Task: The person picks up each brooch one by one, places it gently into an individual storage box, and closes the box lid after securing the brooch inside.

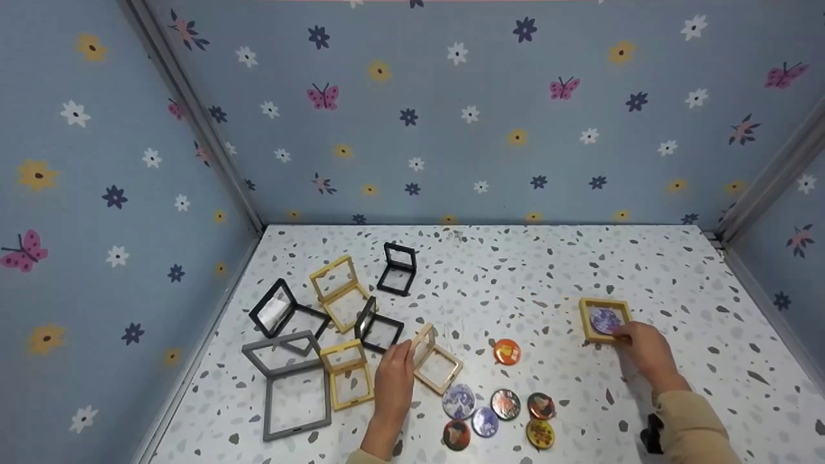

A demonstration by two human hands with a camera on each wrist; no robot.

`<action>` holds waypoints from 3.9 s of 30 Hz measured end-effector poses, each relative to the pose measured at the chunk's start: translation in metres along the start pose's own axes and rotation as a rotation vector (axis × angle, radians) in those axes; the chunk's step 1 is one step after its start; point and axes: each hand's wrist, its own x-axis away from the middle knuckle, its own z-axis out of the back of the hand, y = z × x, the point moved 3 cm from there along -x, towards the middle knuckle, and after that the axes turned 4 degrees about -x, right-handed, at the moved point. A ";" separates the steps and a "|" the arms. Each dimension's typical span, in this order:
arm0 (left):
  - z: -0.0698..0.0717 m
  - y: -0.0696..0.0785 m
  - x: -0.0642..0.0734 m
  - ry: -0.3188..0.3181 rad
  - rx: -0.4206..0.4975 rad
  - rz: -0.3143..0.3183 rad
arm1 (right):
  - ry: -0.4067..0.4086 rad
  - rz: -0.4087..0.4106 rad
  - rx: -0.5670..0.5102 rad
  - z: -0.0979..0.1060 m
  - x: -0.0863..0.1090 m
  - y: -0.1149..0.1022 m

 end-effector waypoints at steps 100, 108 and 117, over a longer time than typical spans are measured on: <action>0.000 0.001 0.000 0.009 -0.036 0.004 | -0.116 0.233 -0.014 -0.089 0.003 -0.157; 0.001 0.002 0.001 -0.016 -0.040 0.013 | -0.138 0.226 -0.006 -0.091 0.000 -0.160; 0.001 0.002 0.000 -0.004 -0.037 0.010 | -0.149 0.238 -0.009 -0.092 -0.001 -0.164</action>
